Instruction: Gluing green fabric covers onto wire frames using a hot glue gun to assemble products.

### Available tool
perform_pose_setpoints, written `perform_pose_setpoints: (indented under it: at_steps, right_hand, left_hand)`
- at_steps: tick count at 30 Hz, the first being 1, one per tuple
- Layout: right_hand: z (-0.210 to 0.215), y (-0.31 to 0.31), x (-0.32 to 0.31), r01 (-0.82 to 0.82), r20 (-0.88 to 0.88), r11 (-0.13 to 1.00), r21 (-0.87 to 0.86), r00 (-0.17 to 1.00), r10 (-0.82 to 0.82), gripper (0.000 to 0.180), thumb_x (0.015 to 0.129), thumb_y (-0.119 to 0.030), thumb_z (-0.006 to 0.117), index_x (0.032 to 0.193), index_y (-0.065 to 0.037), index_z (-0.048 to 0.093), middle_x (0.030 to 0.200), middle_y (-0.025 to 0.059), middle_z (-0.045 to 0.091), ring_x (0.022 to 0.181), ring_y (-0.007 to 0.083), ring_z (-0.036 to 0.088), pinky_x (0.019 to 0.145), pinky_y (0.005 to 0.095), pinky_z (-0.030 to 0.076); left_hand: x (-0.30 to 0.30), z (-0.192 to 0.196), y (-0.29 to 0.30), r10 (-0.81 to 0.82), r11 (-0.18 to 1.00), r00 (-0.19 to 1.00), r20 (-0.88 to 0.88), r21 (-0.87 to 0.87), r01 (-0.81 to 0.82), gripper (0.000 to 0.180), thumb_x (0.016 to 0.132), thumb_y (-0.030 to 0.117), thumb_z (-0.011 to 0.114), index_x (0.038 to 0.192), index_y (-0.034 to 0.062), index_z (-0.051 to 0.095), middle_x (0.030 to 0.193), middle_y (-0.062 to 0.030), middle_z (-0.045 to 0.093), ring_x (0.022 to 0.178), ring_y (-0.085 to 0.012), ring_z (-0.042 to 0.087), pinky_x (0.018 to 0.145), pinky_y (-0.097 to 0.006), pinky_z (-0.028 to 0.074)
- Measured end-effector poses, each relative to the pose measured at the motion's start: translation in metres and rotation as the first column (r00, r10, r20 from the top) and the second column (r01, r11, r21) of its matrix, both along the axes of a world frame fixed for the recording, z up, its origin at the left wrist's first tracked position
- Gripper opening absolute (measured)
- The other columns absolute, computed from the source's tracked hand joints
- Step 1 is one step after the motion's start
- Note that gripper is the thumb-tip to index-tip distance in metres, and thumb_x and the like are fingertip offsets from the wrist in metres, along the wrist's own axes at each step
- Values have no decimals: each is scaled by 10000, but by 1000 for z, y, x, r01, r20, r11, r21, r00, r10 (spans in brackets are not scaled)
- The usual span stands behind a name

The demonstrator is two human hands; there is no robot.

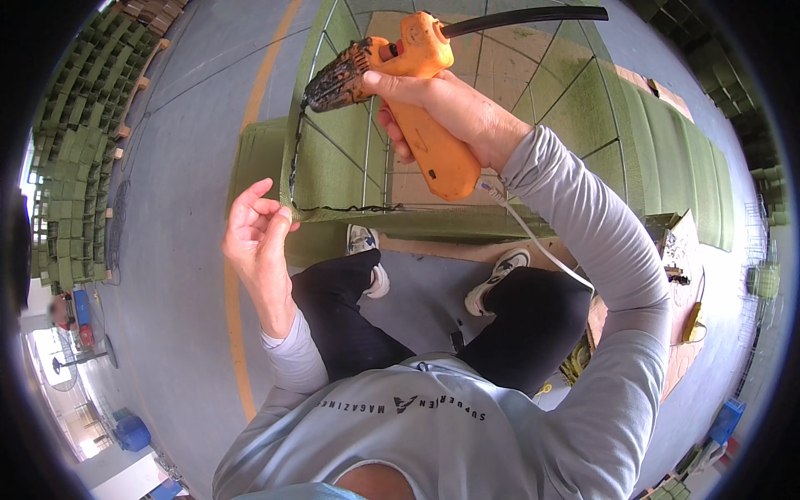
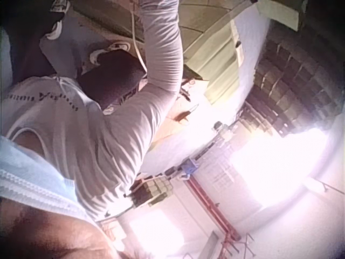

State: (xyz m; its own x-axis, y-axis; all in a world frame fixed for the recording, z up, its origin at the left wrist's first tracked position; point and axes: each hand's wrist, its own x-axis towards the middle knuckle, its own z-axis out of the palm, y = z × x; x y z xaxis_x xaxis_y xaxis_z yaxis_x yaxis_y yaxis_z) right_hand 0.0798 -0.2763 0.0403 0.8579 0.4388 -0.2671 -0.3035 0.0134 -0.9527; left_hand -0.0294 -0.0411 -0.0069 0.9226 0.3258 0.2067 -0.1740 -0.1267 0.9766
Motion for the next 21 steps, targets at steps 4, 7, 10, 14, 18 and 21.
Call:
perform_pose_setpoints:
  at_steps: [4, 7, 10, 14, 18, 21]
  right_hand:
    - [7, 2, -11, -26, -6, 999, -34, 1000, 25, 479, 949, -507, 606, 890, -36, 544, 708, 54, 557, 536, 143, 559, 521, 274, 498]
    - [8, 2, -14, -26, -13, 999, -35, 1000, 25, 473, 951, -496, 609, 890, -31, 550, 708, 56, 559, 526, 144, 555, 519, 277, 499]
    - [10, 1, -17, -47, -49, 998, -37, 998, 46, 463, 952, -487, 612, 887, -33, 554, 711, 56, 560, 520, 147, 555, 516, 277, 497]
    - [7, 1, -15, -30, -38, 999, -25, 999, 29, 457, 952, -487, 610, 890, -38, 550, 706, 51, 553, 533, 145, 555, 517, 275, 491]
    - [5, 0, -13, -1, -40, 1000, -2, 999, 1, 454, 954, -489, 603, 909, -42, 536, 700, 44, 543, 552, 141, 550, 523, 275, 485]
    - [6, -2, -13, -1, -28, 1000, -5, 1000, 1, 459, 951, -493, 606, 911, -42, 530, 699, 42, 540, 554, 141, 547, 525, 273, 482]
  left_hand:
    - [0, -1, 1, -2, 1000, 1000, 2, 6, 2, 348, 829, -80, 611, 1174, -35, 630, 813, -50, 619, 730, -98, 610, 671, -260, 560]
    - [0, -1, 1, 4, 1000, 1000, -1, 9, -4, 348, 830, -80, 609, 1174, -37, 628, 814, -51, 619, 730, -98, 610, 673, -260, 559]
    - [0, -1, 0, -2, 1000, 1000, -1, 2, 2, 348, 831, -81, 608, 1176, -38, 626, 818, -51, 619, 729, -98, 609, 673, -258, 557]
    - [0, -1, 2, -7, 1000, 1000, 2, 12, 7, 348, 833, -80, 606, 1178, -40, 624, 821, -50, 617, 729, -98, 609, 673, -259, 556]
    - [1, -2, 2, -2, 1000, 1000, -2, 21, 2, 350, 833, -79, 605, 1181, -40, 623, 820, -49, 615, 728, -97, 609, 673, -262, 556]
    - [1, -1, 2, -6, 1000, 1000, 2, 11, 6, 353, 832, -81, 605, 1182, -39, 623, 819, -49, 614, 727, -96, 607, 672, -259, 556]
